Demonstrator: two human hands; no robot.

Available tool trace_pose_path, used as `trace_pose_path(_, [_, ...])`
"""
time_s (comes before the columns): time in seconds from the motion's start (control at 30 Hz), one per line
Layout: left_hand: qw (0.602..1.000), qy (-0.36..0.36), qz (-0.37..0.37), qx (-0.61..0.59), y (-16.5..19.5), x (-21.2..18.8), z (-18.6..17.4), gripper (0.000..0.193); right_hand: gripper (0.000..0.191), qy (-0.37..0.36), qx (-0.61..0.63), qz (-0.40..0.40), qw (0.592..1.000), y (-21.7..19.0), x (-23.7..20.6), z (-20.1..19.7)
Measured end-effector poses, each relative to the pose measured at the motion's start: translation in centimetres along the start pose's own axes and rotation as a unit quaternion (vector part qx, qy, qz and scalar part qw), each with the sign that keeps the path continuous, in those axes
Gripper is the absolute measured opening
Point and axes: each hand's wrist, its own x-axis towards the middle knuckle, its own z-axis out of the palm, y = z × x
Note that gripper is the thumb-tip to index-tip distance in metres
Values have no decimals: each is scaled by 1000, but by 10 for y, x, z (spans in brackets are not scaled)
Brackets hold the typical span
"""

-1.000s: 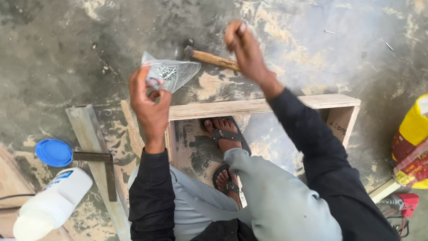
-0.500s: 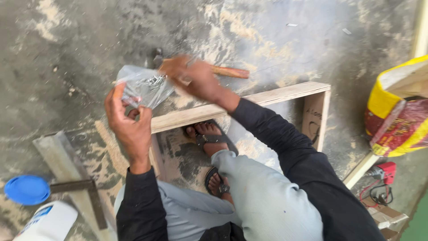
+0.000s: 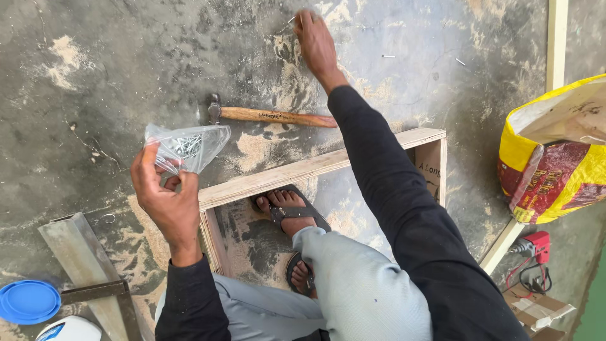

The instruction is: The person assembles a rectangular wooden frame by hammering nails into the joints. They hold the frame with one hand and use a hammer with the other to drive nails into the wood. The person occasionally repositions the frame and retrieves additional nails from a plastic bag.

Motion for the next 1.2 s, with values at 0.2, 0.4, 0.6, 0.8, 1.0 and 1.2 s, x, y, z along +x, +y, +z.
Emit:
trace_pose_path(0.2, [1000, -7, 4, -22, 5, 1, 1, 61, 16, 24, -159, -71, 984, 15, 13, 15])
trace_pose_path(0.4, [993, -44, 33, -107, -2, -10, 2, 71, 9, 32, 123, -40, 991, 5, -28, 13])
trace_pose_path(0.6, [995, -63, 32, -65, -6, -10, 21, 69, 12, -113, 489, -207, 840, -98, -112, -47])
trace_pose_path(0.8, [996, -79, 25, -12, 18, -23, 23, 62, 39, -43, 245, -241, 938, -127, -149, -37])
trace_pose_path(1.0, [994, -67, 6, -86, 19, -28, 21, 56, 36, 135, 177, -68, 973, 32, -109, -60])
trace_pose_path(1.2, [996, -70, 43, -35, 54, -31, 28, 53, 26, 117, -51, 99, 987, 168, -126, -87])
